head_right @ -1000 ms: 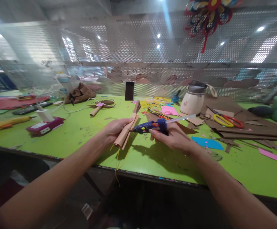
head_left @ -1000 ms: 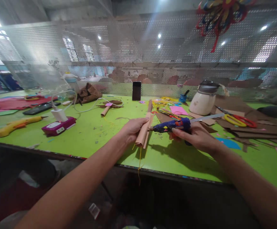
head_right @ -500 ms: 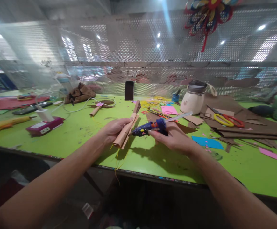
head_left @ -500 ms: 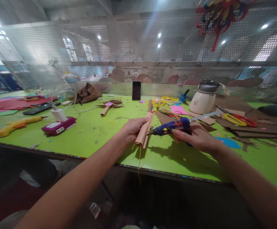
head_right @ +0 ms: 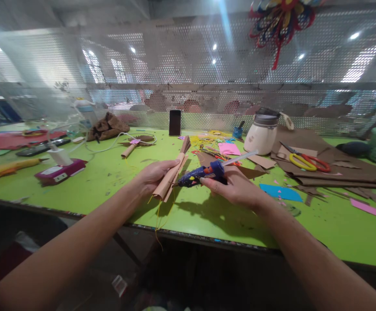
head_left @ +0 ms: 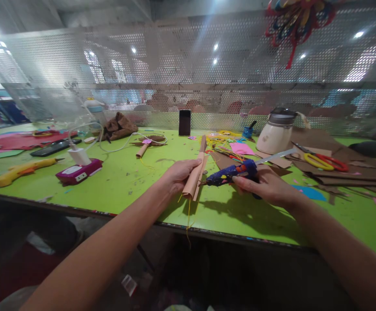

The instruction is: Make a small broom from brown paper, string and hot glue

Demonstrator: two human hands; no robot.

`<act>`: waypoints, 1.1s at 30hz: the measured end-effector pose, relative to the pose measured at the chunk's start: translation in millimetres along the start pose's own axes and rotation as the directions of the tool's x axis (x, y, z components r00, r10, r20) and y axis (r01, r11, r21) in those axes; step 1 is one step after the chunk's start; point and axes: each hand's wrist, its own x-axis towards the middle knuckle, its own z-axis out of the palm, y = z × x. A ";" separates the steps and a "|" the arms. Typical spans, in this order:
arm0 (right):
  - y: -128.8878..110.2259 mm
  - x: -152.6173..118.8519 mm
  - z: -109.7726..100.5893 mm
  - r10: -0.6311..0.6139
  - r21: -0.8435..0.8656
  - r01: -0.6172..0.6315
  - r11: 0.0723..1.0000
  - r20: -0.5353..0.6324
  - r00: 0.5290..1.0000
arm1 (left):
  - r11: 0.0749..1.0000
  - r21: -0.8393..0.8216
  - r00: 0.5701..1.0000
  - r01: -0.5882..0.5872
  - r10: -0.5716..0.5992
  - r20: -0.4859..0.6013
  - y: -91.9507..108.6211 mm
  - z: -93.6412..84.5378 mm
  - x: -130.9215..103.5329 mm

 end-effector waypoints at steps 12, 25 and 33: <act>8.4 3.8 1.4 0.008 -0.093 -0.019 0.996 -0.114 0.993 | 1.000 0.001 1.000 0.014 -0.014 -0.010 -0.1 0.3 -0.2; 15.3 3.0 5.7 0.028 0.153 -0.032 0.988 0.024 0.999 | 0.999 -0.024 0.999 0.034 -0.035 -0.029 4.3 8.9 -8.7; 11.7 0.9 8.5 0.076 0.254 -0.087 0.963 0.052 0.996 | 0.998 -0.057 0.999 0.040 -0.039 0.024 5.2 2.4 -1.9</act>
